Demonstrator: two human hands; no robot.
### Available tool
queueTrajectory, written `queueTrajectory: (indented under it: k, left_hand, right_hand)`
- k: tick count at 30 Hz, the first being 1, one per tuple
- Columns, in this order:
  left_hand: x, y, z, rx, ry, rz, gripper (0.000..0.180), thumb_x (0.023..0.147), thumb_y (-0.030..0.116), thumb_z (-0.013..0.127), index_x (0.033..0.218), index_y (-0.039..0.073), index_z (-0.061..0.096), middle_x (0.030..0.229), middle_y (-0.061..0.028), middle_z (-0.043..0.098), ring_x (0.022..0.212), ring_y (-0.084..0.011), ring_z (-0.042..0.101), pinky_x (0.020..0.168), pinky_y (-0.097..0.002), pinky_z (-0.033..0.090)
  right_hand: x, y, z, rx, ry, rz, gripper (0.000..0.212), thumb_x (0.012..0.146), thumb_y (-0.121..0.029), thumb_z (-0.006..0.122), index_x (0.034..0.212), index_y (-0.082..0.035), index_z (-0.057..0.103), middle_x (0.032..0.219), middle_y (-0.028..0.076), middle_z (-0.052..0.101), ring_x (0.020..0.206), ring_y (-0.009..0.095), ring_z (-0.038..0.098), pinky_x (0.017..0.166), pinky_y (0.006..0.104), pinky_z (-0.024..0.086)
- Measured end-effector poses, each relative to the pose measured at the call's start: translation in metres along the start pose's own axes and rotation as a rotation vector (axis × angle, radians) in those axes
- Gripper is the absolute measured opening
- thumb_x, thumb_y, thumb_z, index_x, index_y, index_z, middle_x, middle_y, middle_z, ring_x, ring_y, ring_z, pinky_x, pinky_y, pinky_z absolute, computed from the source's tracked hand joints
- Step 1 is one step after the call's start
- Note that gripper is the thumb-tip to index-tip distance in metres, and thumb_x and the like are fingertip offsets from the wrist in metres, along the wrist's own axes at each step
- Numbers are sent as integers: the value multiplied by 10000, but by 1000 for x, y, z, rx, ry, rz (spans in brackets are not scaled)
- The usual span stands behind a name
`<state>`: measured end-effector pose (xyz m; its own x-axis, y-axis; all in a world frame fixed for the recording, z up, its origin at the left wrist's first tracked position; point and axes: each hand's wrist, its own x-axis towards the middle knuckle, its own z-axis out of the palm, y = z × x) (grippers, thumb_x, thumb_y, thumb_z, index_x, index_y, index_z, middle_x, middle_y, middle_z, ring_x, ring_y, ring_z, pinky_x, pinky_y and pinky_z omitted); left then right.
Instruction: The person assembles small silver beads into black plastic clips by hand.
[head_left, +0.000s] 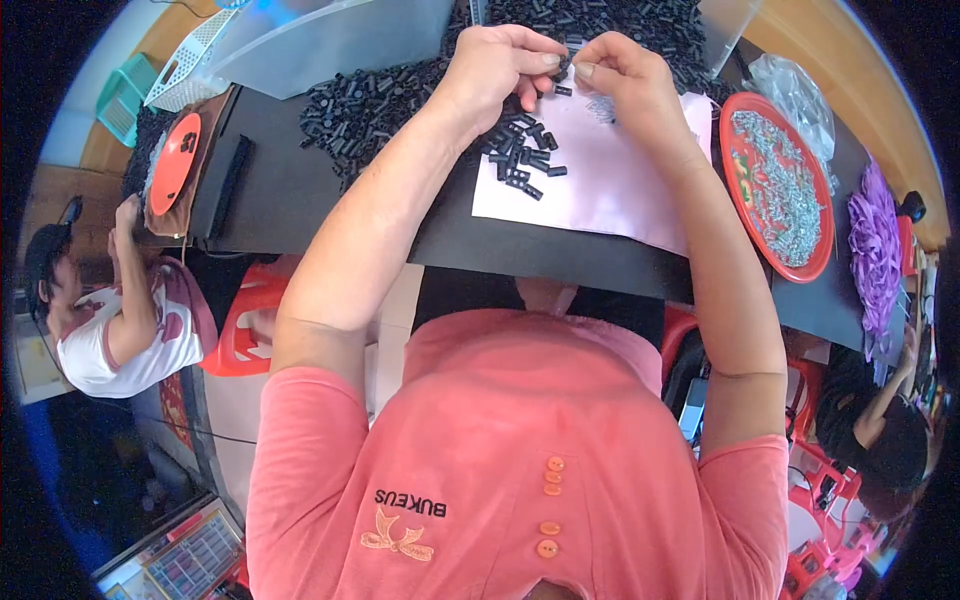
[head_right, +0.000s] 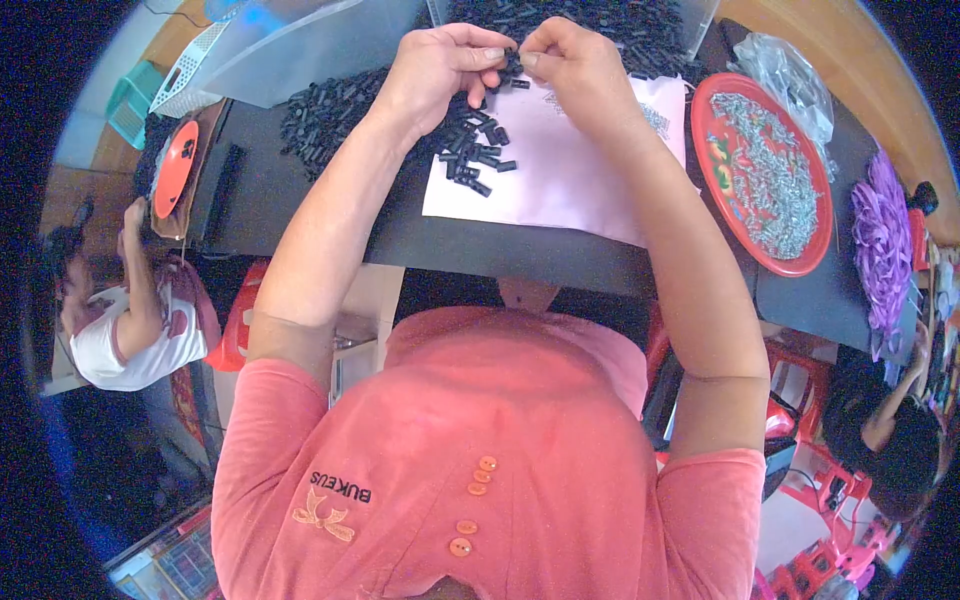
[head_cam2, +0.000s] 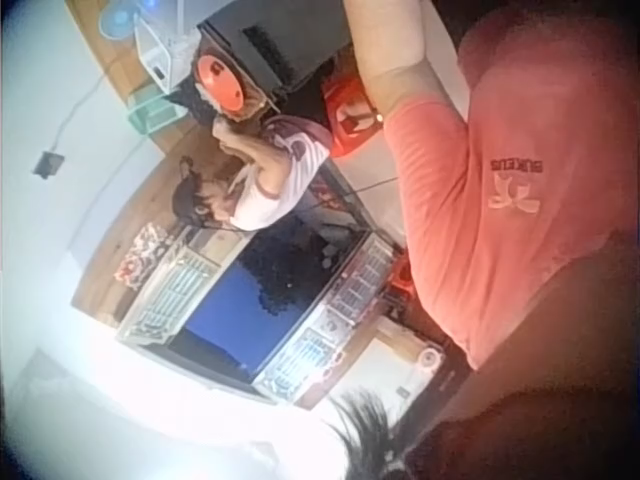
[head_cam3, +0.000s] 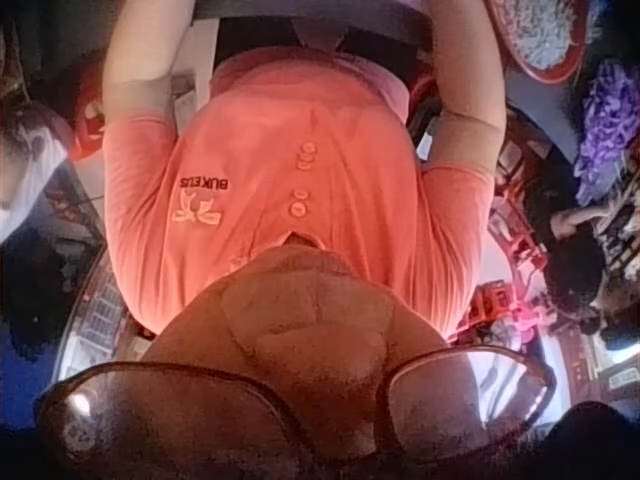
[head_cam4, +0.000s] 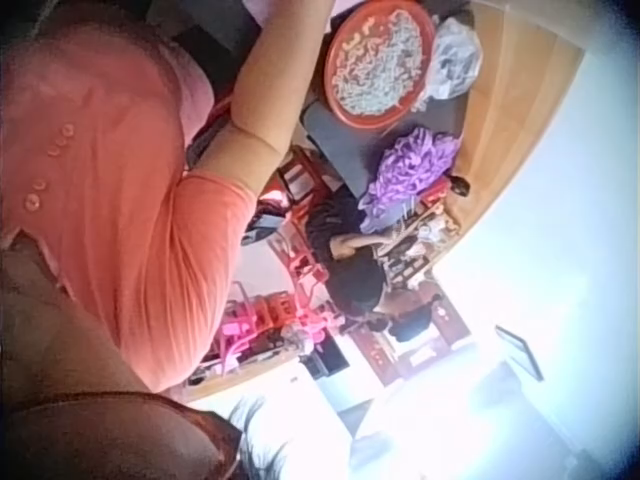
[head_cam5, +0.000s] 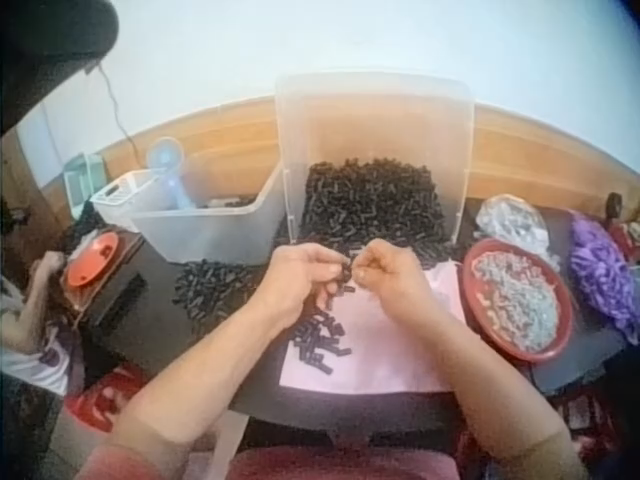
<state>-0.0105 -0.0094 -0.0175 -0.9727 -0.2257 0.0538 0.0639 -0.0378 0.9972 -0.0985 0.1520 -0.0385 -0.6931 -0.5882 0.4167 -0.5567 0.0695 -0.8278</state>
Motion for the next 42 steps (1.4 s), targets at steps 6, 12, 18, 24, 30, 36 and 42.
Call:
queueTrajectory:
  k: [6, 12, 18, 24, 30, 36, 42]
  left_hand:
    - [-2, -1, 3, -15, -29, 6, 168, 864, 29, 616, 987, -86, 611, 807, -122, 643, 644, -147, 611, 486, -233, 467]
    - [-5, -4, 10, 173, -53, 75, 145, 842, 42, 650, 954, -49, 647, 786, -95, 672, 627, -116, 630, 472, -210, 455]
    - [-9, -2, 13, 299, -72, 134, 107, 834, 41, 657, 917, -25, 670, 748, -79, 672, 623, -95, 627, 468, -202, 449]
    - [-8, 0, 7, 110, -52, 108, 153, 846, 53, 643, 961, -48, 648, 758, -108, 658, 605, -134, 621, 492, -228, 467]
    - [4, 12, -19, -96, 213, 98, 109, 803, 20, 639, 887, -49, 632, 704, -102, 626, 549, -157, 587, 461, -247, 457]
    - [8, -5, -20, -219, 122, 35, 112, 803, -21, 639, 904, -68, 627, 749, -141, 638, 548, -173, 602, 436, -237, 447]
    - [5, 0, -19, -250, 148, 15, 111, 785, -11, 650, 880, -62, 623, 732, -138, 634, 538, -165, 596, 428, -238, 438]
  right_hand:
    - [2, -8, -1, 112, -56, 93, 76, 849, -32, 603, 913, 5, 622, 802, 29, 635, 771, 90, 595, 735, 229, 480]
    - [2, -8, -6, 82, -84, 67, 113, 822, -5, 616, 933, 13, 633, 816, 38, 653, 773, 96, 609, 740, 232, 489]
    - [3, -17, -14, 301, -93, 260, 161, 810, -50, 640, 958, 10, 626, 808, 54, 659, 710, 102, 607, 669, 226, 473]
    - [2, -20, -8, 332, -106, 226, 178, 836, -125, 646, 962, 0, 633, 761, 38, 647, 673, 89, 586, 616, 215, 443]
    - [4, -2, -23, -540, 86, -105, 183, 835, -164, 643, 1003, -98, 675, 730, 50, 652, 624, 122, 578, 654, 261, 474]
    - [-1, 4, -2, -972, -121, -356, 234, 820, -146, 584, 1018, -215, 688, 939, 87, 621, 912, 308, 618, 761, 456, 478]
    - [14, -6, -11, -881, 1, -262, 199, 816, -154, 583, 977, -178, 697, 904, 110, 649, 802, 318, 650, 723, 456, 512]
